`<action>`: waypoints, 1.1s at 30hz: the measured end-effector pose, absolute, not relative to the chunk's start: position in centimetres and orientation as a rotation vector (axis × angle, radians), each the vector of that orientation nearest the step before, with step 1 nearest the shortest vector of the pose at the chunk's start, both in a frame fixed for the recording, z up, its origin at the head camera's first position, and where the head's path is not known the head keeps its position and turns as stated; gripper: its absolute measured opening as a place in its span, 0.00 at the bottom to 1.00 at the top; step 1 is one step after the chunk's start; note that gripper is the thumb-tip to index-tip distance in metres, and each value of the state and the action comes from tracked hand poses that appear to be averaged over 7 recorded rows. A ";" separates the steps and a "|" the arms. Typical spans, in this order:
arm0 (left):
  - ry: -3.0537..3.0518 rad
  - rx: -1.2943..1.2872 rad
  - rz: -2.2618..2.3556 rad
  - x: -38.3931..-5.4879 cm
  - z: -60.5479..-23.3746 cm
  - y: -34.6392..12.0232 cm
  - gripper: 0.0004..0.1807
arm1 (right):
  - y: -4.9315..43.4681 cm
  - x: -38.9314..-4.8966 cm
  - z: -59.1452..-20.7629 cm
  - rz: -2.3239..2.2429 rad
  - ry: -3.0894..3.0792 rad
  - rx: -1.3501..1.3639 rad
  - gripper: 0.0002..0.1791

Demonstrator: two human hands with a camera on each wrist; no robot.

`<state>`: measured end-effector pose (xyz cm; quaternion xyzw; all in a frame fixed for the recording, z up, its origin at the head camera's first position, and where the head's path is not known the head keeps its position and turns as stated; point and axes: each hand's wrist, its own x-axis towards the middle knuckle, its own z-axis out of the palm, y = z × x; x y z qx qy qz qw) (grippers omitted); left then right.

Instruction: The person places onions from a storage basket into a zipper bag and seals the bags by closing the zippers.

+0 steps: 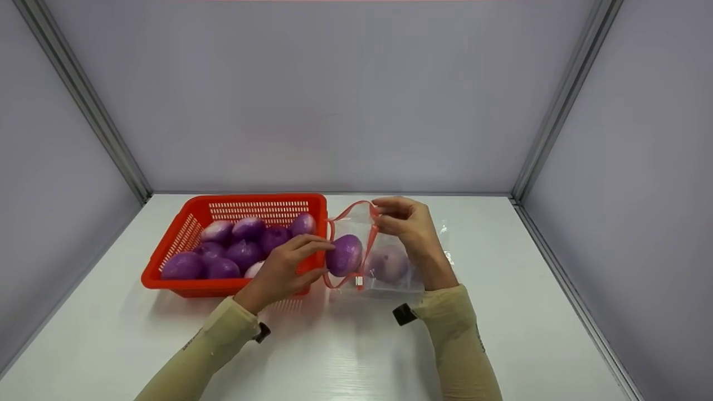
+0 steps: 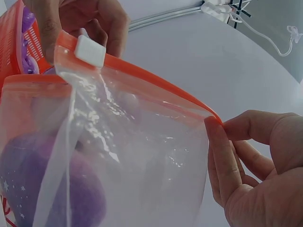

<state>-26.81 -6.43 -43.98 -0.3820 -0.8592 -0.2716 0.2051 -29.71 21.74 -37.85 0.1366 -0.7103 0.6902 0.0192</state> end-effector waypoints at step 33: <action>-2.299 -1.127 -0.738 -27.1 -44.2 -6.5 0.18 | 21.8 -29.8 -37.8 2.127 -2.200 0.403 0.23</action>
